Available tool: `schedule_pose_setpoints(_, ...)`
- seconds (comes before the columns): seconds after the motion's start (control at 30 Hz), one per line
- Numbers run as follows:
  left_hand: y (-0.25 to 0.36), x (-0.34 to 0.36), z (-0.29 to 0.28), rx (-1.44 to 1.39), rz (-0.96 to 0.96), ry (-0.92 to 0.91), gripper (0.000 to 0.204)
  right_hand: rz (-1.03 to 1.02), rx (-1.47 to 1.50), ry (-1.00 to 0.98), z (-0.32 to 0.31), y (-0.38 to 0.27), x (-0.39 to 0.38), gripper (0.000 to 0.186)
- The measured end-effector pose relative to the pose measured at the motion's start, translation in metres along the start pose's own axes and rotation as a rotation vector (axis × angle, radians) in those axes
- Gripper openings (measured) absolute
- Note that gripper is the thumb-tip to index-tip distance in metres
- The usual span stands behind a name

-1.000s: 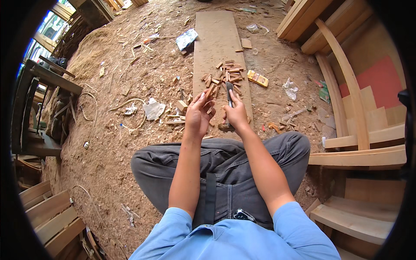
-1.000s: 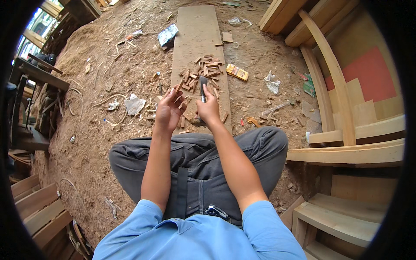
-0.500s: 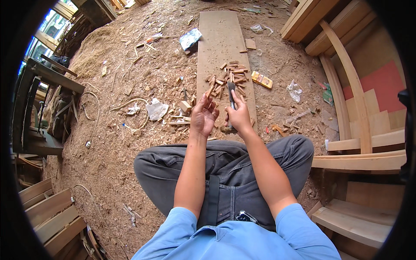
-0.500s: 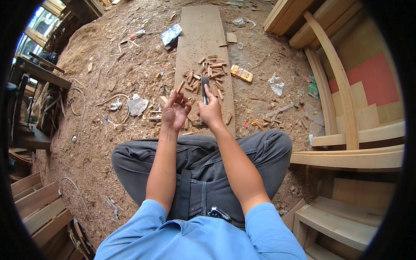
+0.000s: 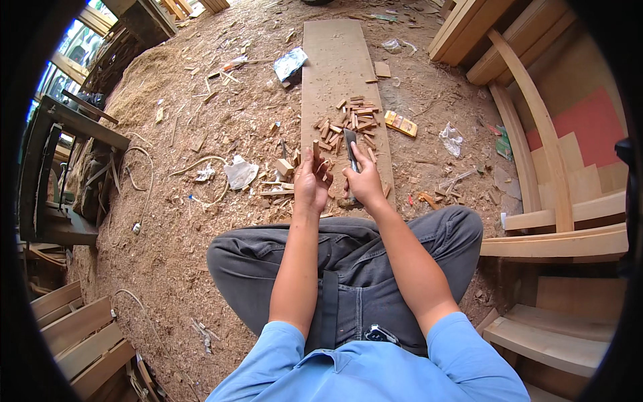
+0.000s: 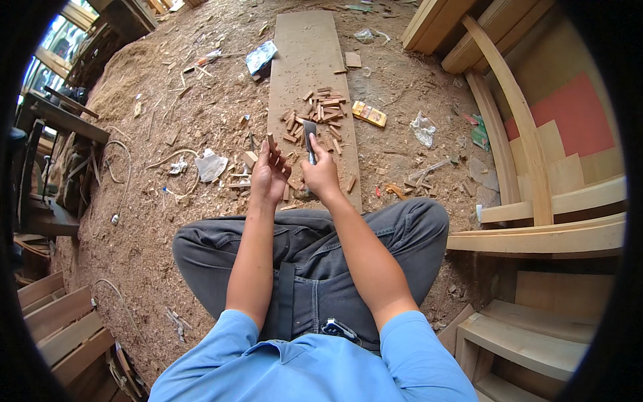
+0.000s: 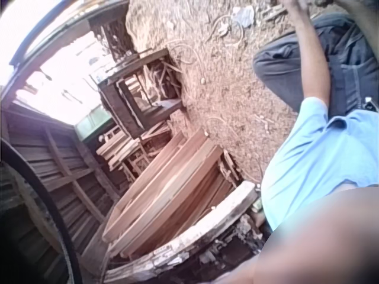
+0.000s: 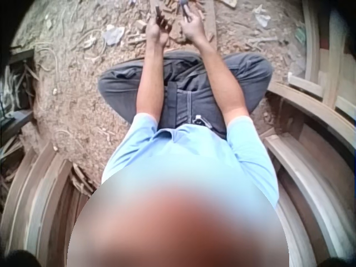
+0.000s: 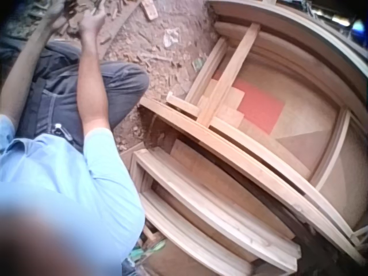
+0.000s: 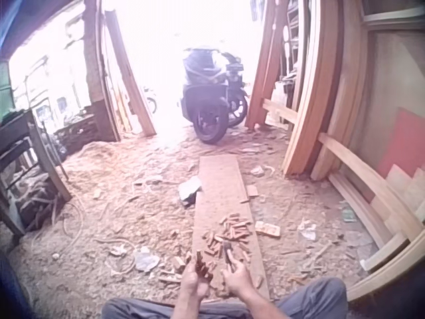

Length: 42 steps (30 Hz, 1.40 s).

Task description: The person sits on the floor and uses a knife to shave and shape small wooden pieces. They repeatedly pick up pieces, carve them, and place them back on a board, occasionally inspecting the edges.

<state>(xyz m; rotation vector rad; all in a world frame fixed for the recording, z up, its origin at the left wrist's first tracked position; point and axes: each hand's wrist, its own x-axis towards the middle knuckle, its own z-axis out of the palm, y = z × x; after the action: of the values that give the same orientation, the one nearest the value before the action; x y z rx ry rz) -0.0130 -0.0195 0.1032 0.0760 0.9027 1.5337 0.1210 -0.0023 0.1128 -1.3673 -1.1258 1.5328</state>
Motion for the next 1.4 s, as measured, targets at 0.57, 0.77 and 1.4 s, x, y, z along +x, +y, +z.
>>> schedule_pose_setpoints(0.57,-0.001,0.002,-0.001,-0.024,0.020,-0.027,0.020,0.001,-0.030,-0.054,0.003,-0.006,-0.006,0.068)
schedule_pose_setpoints(0.77,0.001,0.001,0.000,-0.088,0.029,-0.096,0.018,-0.004,-0.029,-0.052,0.003,-0.010,-0.009,0.065)
schedule_pose_setpoints(1.4,-0.004,0.006,-0.004,0.017,0.127,0.007,0.028,-0.032,0.020,-0.066,0.003,-0.012,-0.010,0.068)
